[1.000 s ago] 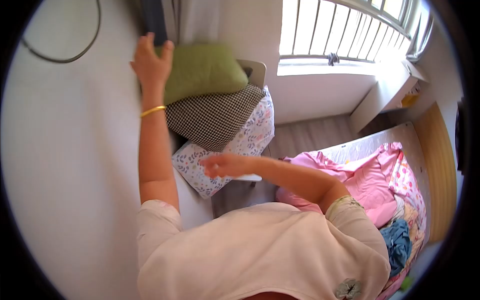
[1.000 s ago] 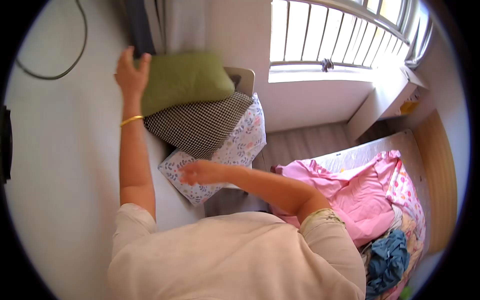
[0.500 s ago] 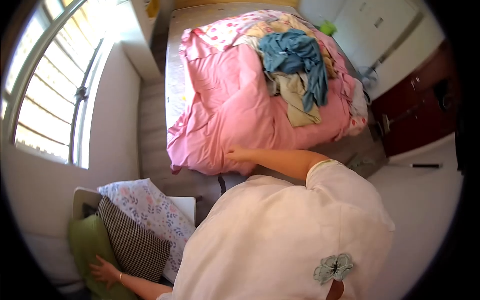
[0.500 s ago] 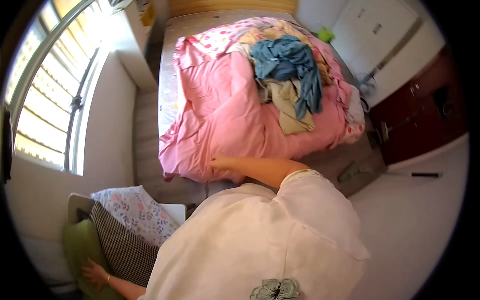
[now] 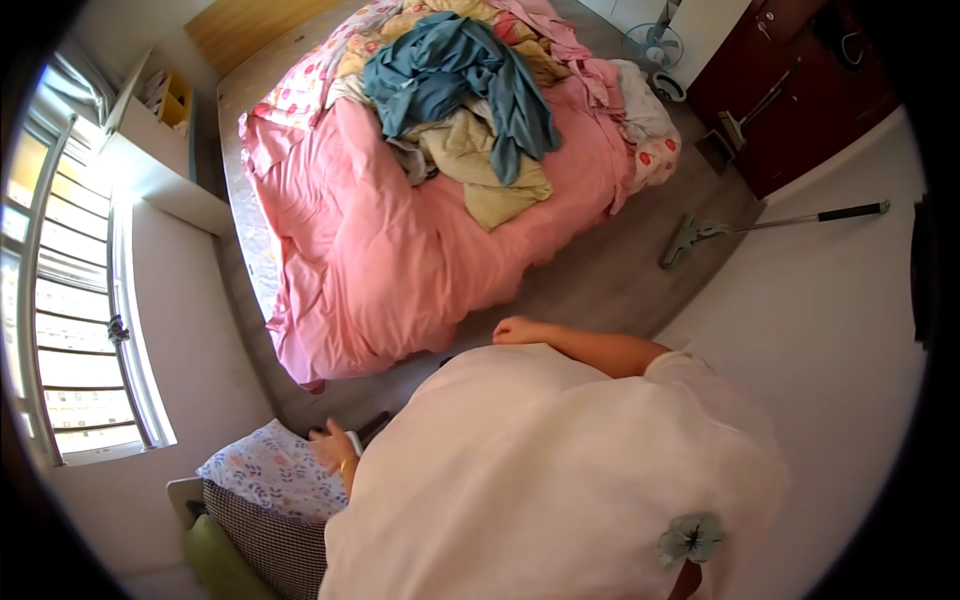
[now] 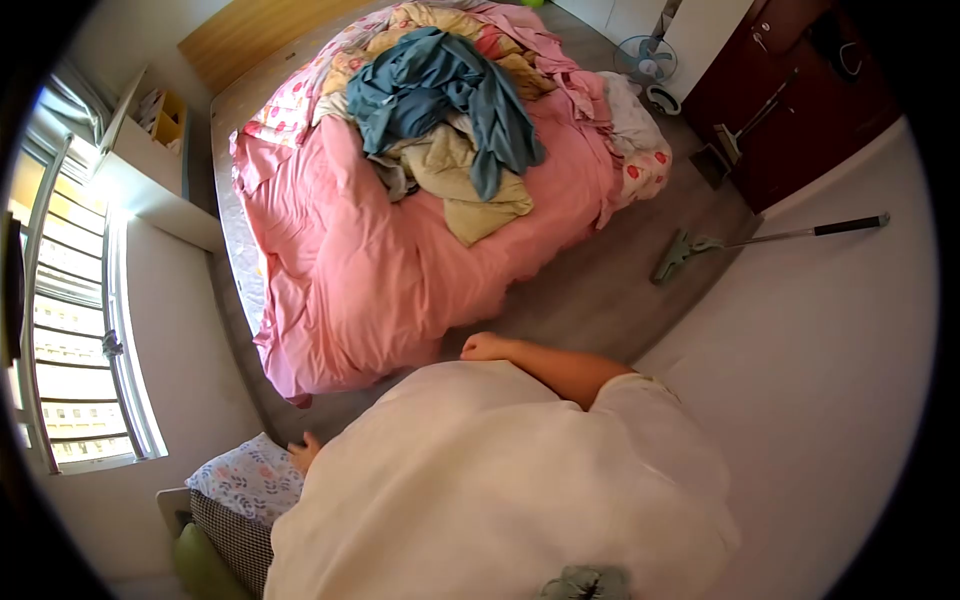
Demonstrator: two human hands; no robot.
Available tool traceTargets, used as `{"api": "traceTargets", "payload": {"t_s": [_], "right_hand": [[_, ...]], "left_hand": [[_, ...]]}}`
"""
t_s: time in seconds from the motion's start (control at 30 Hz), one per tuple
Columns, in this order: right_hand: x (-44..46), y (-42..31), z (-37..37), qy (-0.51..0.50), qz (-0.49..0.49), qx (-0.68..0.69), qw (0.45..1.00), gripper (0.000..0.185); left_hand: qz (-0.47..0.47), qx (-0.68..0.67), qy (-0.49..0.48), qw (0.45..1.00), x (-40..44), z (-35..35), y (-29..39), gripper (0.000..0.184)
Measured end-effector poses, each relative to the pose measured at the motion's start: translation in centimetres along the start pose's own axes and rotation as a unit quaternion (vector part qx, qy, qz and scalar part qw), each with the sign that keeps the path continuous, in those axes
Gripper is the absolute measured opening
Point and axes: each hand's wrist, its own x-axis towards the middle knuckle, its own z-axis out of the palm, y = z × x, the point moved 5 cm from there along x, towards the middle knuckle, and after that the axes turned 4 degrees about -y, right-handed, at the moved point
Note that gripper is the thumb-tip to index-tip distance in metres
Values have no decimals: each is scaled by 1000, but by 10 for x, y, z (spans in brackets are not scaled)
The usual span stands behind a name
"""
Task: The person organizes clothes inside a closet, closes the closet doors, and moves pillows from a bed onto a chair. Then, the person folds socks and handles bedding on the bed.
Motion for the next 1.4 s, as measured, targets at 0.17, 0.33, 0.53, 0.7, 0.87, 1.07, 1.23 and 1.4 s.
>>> {"api": "traceTargets", "payload": {"t_s": [0.17, 0.33, 0.53, 0.7, 0.87, 1.07, 1.23, 1.4], "right_hand": [[-90, 159, -125, 169, 135, 235, 948, 24], [-206, 274, -180, 336, 205, 413, 821, 18], [-263, 318, -153, 322, 290, 470, 769, 18], [-258, 347, -144, 223, 296, 371, 851, 26], [-266, 328, -258, 211, 325, 266, 883, 28], [-260, 269, -405, 401, 318, 412, 754, 25], [-246, 309, -385, 308, 340, 463, 758, 17], [-235, 291, -386, 214, 365, 371, 826, 24]], "left_hand": [[189, -35, -47, 980, -17, 79, 171, 75], [190, -131, -58, 971, -68, 73, 333, 75], [244, -188, -133, 942, -131, 134, 520, 82], [128, -411, -336, 837, -195, 163, 694, 101], [146, -479, -405, 765, -185, 184, 871, 118], [156, -563, -249, 772, -183, 147, 1020, 126], [-18, -438, -166, 883, -197, 133, 1036, 131], [-29, -410, -176, 895, -158, 186, 1037, 97]]}}
